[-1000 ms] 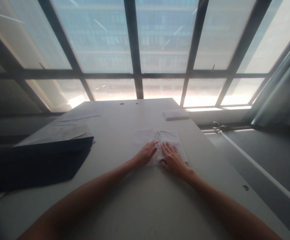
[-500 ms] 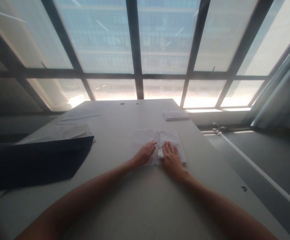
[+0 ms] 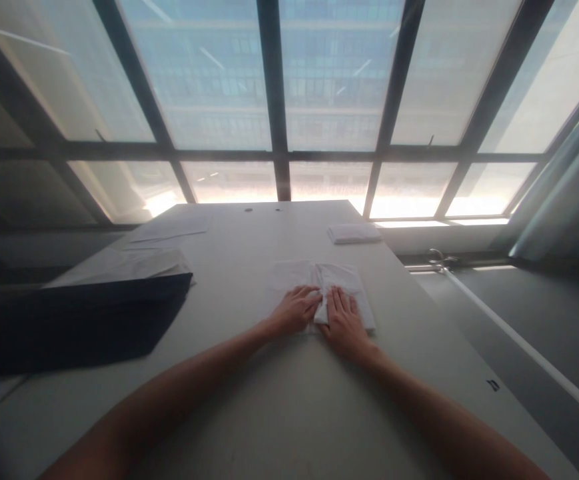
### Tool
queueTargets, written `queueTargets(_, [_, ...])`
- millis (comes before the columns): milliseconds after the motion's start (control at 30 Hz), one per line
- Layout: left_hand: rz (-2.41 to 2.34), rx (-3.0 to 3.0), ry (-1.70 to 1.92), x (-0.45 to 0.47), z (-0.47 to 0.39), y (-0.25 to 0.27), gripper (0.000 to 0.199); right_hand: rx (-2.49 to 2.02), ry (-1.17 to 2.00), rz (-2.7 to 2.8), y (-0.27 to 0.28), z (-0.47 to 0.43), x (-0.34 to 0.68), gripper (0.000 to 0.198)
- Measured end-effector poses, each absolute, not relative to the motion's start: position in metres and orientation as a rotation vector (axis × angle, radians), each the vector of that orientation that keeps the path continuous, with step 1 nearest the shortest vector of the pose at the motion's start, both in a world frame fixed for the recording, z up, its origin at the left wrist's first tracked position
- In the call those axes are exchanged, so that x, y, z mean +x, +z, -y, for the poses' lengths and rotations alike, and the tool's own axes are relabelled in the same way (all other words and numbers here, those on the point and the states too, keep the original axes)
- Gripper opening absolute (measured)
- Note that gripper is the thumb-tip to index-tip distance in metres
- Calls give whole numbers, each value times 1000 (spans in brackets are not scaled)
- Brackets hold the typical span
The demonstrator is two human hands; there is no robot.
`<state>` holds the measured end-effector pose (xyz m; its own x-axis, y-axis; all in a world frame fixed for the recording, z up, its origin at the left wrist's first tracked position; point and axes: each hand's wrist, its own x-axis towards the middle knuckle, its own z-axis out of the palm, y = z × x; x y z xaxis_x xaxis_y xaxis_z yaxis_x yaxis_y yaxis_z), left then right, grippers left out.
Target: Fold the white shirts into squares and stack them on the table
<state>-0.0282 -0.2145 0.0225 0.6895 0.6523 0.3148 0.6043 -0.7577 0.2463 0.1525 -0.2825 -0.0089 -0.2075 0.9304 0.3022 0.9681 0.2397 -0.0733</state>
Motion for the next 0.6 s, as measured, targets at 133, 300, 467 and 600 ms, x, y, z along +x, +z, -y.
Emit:
queueTargets(133, [-933,2718,600,-26,210,27,33,-1773,-186,2225,-9,282,152,79])
queueTargets(300, [-956,2721,622,-24,209,26,30,-1784,-174,2238,-8,283,153,79])
queueTargets(467, [-1009,2678,592,-23,208,22,33,-1786,-178,2293,-8,283,154,73])
queueTargets(600, [-995,2631,592,-23,205,21,35,-1764,-178,2310,-6,285,154,73])
